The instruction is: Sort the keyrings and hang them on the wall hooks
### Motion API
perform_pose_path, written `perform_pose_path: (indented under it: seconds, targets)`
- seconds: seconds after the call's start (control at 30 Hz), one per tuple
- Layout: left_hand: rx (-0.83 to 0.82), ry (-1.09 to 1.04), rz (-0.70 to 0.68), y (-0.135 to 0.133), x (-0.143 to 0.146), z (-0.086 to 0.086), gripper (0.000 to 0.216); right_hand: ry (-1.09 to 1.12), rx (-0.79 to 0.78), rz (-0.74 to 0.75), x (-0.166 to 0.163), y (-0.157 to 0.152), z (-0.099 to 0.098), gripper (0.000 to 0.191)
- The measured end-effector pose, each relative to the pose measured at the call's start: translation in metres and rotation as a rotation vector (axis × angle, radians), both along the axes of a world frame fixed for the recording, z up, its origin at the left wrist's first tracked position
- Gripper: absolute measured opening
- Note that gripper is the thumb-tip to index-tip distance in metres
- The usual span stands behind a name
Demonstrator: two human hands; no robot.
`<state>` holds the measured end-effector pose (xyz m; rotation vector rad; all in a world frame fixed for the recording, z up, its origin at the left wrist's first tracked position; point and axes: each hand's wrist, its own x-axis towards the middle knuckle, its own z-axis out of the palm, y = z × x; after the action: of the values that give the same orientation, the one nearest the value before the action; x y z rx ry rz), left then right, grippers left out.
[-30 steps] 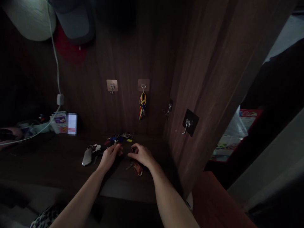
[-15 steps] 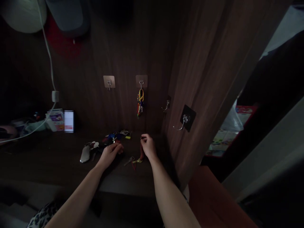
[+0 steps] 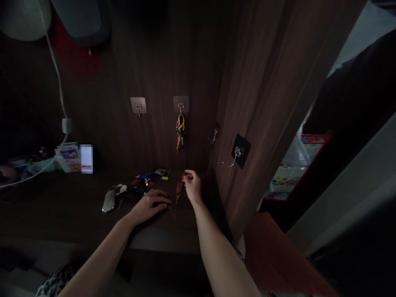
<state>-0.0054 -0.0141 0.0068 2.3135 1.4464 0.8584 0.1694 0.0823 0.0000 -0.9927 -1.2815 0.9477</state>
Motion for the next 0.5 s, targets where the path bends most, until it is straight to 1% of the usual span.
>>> perform_pose_path:
  seconds: [0.13,0.23,0.3,0.37,0.43,0.5]
  targets:
    - [0.007,-0.039,0.015,0.001,0.0,-0.002,0.016,0.075,0.014,0.006,0.0,0.0,0.001,0.029]
    - [0.009,-0.074,0.031,0.001,0.001,-0.003,0.01,0.086,0.028,0.002,0.0,0.0,0.003,0.03]
    - [0.013,-0.085,0.036,0.002,0.001,-0.003,0.008,0.075,0.064,-0.014,-0.001,-0.002,0.005,0.031]
    - [0.017,-0.107,0.047,0.002,0.001,-0.003,0.011,0.079,0.105,-0.012,-0.001,-0.004,0.01,0.031]
    - [0.02,-0.155,0.084,0.003,0.001,-0.002,0.016,0.131,0.112,0.045,-0.003,-0.009,0.015,0.032]
    - [0.02,-0.217,0.146,0.004,0.0,-0.001,0.017,0.208,0.076,0.149,-0.005,-0.015,0.021,0.035]
